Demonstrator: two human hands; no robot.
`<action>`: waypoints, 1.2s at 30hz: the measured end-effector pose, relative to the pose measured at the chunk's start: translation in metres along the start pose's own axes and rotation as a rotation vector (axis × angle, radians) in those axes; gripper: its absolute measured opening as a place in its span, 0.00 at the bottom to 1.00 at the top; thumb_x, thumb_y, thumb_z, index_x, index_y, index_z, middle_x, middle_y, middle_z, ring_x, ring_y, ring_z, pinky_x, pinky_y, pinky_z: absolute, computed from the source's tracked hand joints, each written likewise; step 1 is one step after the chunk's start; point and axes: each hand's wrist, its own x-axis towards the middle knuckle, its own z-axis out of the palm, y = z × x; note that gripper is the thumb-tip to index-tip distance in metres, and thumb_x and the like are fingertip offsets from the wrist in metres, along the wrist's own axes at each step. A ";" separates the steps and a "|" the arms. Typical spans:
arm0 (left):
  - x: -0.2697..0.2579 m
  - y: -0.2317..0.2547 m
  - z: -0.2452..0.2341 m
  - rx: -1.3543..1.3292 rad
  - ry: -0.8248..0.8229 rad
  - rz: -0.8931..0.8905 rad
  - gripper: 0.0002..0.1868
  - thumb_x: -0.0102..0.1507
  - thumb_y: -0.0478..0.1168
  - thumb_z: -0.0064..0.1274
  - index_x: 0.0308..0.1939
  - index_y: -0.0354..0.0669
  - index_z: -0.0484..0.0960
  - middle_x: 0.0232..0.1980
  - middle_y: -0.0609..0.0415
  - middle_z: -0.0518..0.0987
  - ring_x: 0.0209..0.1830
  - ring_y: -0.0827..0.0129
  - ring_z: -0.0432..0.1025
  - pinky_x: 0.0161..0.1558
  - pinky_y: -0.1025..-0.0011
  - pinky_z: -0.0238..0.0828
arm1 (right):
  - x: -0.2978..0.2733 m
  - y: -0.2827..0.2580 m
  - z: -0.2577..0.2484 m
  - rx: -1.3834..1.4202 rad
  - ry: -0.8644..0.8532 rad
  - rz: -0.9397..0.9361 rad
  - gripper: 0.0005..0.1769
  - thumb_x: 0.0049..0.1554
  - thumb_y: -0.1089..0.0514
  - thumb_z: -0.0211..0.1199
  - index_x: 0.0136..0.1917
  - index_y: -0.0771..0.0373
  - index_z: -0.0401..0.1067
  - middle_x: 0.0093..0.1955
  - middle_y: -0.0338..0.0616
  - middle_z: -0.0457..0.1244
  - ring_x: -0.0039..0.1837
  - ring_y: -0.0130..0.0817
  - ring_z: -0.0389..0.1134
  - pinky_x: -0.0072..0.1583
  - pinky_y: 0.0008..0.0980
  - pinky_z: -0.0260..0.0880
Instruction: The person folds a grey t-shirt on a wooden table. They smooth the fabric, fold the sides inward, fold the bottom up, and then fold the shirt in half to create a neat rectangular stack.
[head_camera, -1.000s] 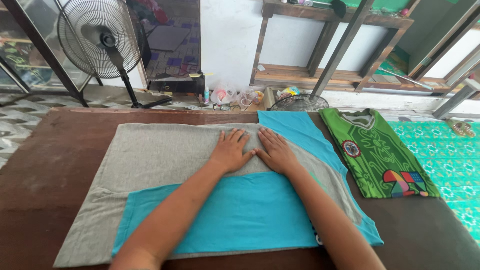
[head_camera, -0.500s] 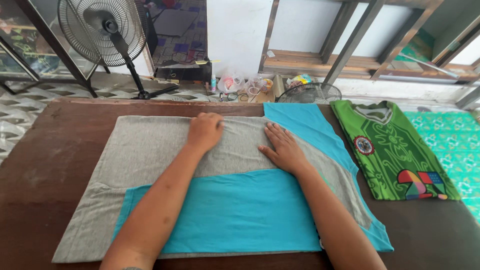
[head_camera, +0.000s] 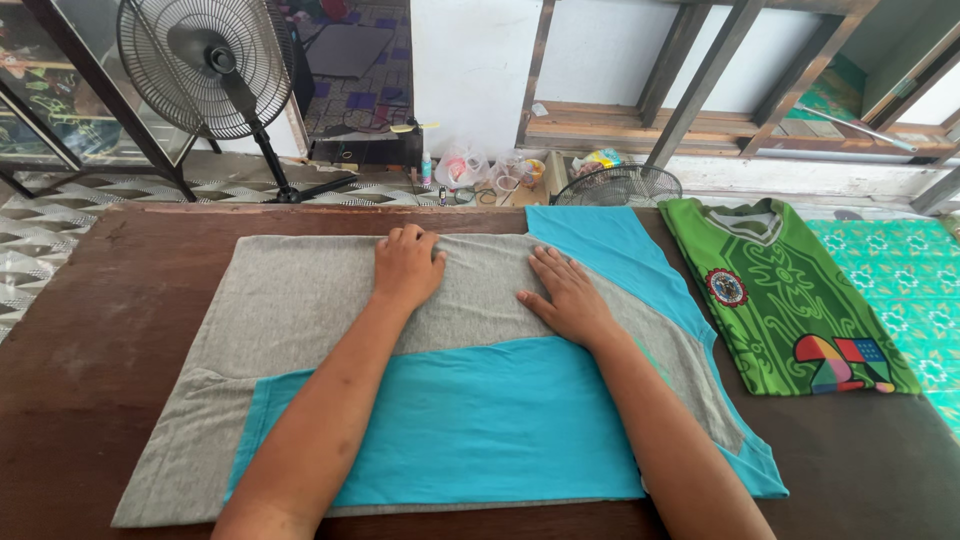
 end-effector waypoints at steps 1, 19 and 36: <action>0.000 0.002 -0.003 0.005 -0.007 -0.003 0.15 0.61 0.49 0.59 0.48 0.49 0.85 0.51 0.53 0.77 0.57 0.56 0.70 0.59 0.52 0.64 | 0.000 -0.001 -0.001 0.000 0.000 0.005 0.41 0.62 0.34 0.52 0.78 0.62 0.57 0.83 0.48 0.48 0.85 0.44 0.42 0.80 0.47 0.39; -0.007 0.025 0.006 -0.137 -0.053 0.234 0.28 0.61 0.53 0.57 0.61 0.42 0.77 0.63 0.49 0.75 0.66 0.54 0.66 0.68 0.49 0.57 | 0.057 -0.029 0.000 -0.082 0.093 -0.074 0.26 0.54 0.51 0.60 0.64 0.58 0.73 0.68 0.44 0.65 0.71 0.44 0.63 0.69 0.46 0.62; -0.001 0.014 0.002 -0.046 -0.458 0.120 0.39 0.67 0.64 0.40 0.76 0.49 0.61 0.82 0.56 0.55 0.82 0.62 0.46 0.78 0.51 0.36 | 0.050 -0.024 0.016 -0.119 -0.085 0.018 0.49 0.60 0.24 0.47 0.81 0.59 0.53 0.84 0.48 0.45 0.85 0.45 0.40 0.79 0.46 0.37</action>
